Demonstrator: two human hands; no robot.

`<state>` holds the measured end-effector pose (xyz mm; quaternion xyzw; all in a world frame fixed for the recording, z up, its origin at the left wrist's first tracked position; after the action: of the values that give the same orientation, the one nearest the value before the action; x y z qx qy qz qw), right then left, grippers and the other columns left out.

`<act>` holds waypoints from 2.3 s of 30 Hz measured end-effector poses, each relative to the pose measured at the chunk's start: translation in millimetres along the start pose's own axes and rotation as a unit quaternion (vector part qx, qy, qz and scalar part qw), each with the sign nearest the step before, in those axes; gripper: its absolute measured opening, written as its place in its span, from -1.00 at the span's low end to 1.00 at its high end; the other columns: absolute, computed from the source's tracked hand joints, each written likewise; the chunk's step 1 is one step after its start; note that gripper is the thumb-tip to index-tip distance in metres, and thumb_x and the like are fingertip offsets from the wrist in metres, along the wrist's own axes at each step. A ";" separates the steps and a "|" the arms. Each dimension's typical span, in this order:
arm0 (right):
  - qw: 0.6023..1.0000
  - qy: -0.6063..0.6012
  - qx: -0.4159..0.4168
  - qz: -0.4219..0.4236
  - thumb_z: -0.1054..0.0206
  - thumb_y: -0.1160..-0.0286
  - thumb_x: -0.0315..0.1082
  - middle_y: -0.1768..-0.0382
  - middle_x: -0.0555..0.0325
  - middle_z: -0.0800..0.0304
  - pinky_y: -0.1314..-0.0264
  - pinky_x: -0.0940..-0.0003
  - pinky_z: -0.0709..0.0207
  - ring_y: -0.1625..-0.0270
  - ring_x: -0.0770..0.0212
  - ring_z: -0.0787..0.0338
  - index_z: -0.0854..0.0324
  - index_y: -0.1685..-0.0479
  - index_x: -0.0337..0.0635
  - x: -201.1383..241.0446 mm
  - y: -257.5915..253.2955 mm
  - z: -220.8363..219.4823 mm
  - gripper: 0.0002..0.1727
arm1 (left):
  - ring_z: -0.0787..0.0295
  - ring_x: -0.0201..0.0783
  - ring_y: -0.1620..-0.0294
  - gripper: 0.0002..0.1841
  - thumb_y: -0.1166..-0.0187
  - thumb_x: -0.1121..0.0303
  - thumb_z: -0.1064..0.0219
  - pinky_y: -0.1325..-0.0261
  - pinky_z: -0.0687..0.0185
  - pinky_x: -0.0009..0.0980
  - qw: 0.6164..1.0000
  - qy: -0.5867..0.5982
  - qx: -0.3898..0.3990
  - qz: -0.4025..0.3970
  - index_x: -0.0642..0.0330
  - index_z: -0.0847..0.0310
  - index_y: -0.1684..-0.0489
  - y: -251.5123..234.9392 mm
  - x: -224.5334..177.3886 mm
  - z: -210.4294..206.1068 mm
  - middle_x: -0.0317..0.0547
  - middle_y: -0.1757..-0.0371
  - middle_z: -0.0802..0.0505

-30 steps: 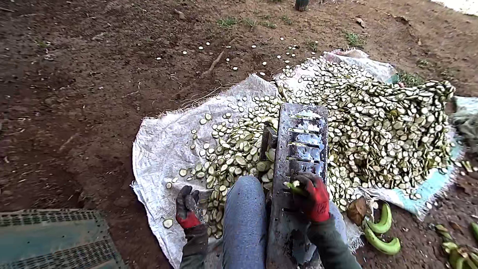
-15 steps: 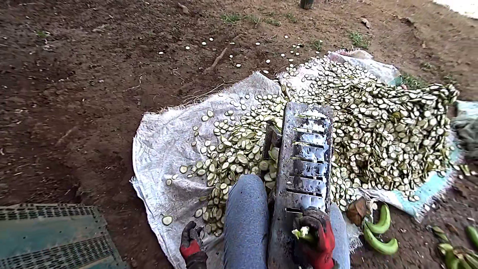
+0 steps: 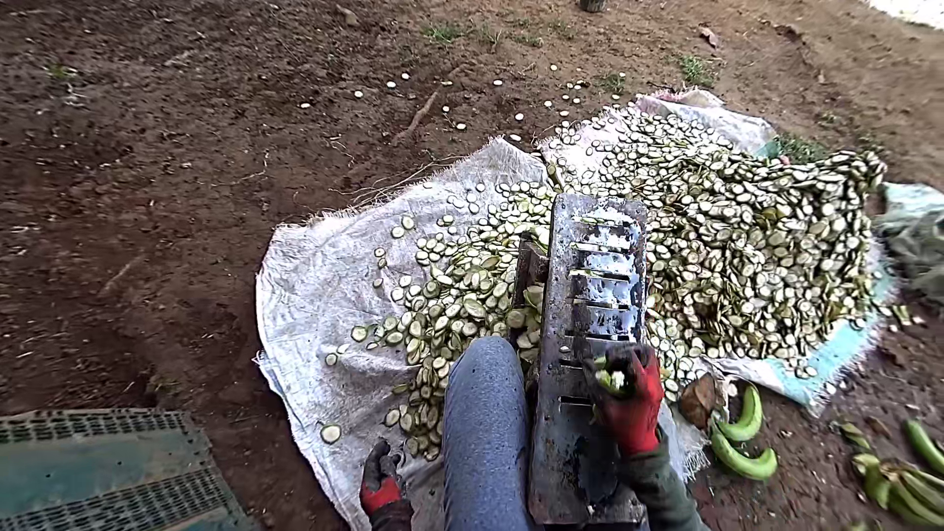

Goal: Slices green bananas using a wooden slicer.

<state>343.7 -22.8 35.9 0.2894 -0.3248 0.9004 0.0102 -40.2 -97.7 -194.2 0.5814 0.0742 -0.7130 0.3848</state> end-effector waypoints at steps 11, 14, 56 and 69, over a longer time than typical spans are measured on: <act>0.991 0.092 0.071 0.068 -0.56 -0.19 -0.14 -0.10 -0.44 -0.75 -0.37 -0.39 -0.45 -0.26 -0.47 -0.69 -0.80 0.08 -0.38 -40.3 -184.4 -77.7 -0.54 | -0.74 0.11 -0.20 -0.59 -0.81 0.42 0.02 -0.26 -0.64 -0.02 1.000 -0.004 0.005 0.005 0.46 -0.44 -0.51 -3.6 3.2 -13.0 0.40 -0.41 -0.66; 0.993 0.068 0.094 -0.027 -0.58 -0.24 -0.19 -0.23 -0.38 -0.68 -0.39 -0.41 -0.41 -0.34 -0.40 -0.63 -0.82 0.03 -0.26 -20.8 -166.5 -68.7 -0.62 | -0.76 0.06 -0.16 -0.59 -0.82 0.41 0.03 -0.24 -0.66 -0.06 1.000 0.003 0.005 -0.013 0.46 -0.46 -0.48 -4.7 1.5 -8.8 0.39 -0.38 -0.67; 0.976 0.038 0.199 0.076 -0.08 -0.52 0.01 -0.51 -0.02 -0.69 -0.59 -0.27 -0.41 -0.61 -0.14 -0.59 -0.60 -0.56 -0.07 -8.7 48.2 -6.0 -0.35 | -0.68 0.19 -0.30 -0.58 -0.82 0.46 0.05 -0.35 -0.57 0.05 0.991 -0.097 0.049 0.072 0.49 -0.39 -0.55 6.3 28.1 10.2 0.45 -0.44 -0.62; 0.935 0.202 0.290 -0.032 -0.21 -0.62 0.09 -0.73 -0.08 -0.37 -0.72 -0.38 -0.15 -0.78 -0.22 -0.30 -0.36 -0.75 0.30 -47.1 -142.3 -70.5 -0.34 | -0.72 0.13 -0.23 -0.59 -0.83 0.41 0.05 -0.29 -0.62 0.03 0.996 -0.072 0.045 0.042 0.44 -0.44 -0.51 5.1 33.9 6.9 0.39 -0.39 -0.66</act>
<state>376.0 139.1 49.7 0.1019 -0.0312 0.9941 0.0197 -43.2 -120.7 -220.4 0.5483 -0.0103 -0.7387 0.3919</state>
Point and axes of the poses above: each hand's wrist, its own y-axis away from the middle knuckle, its own z-axis out of the back of the hand, x = y × z, the point moved 3 cm from there along -y, towards the middle knuckle
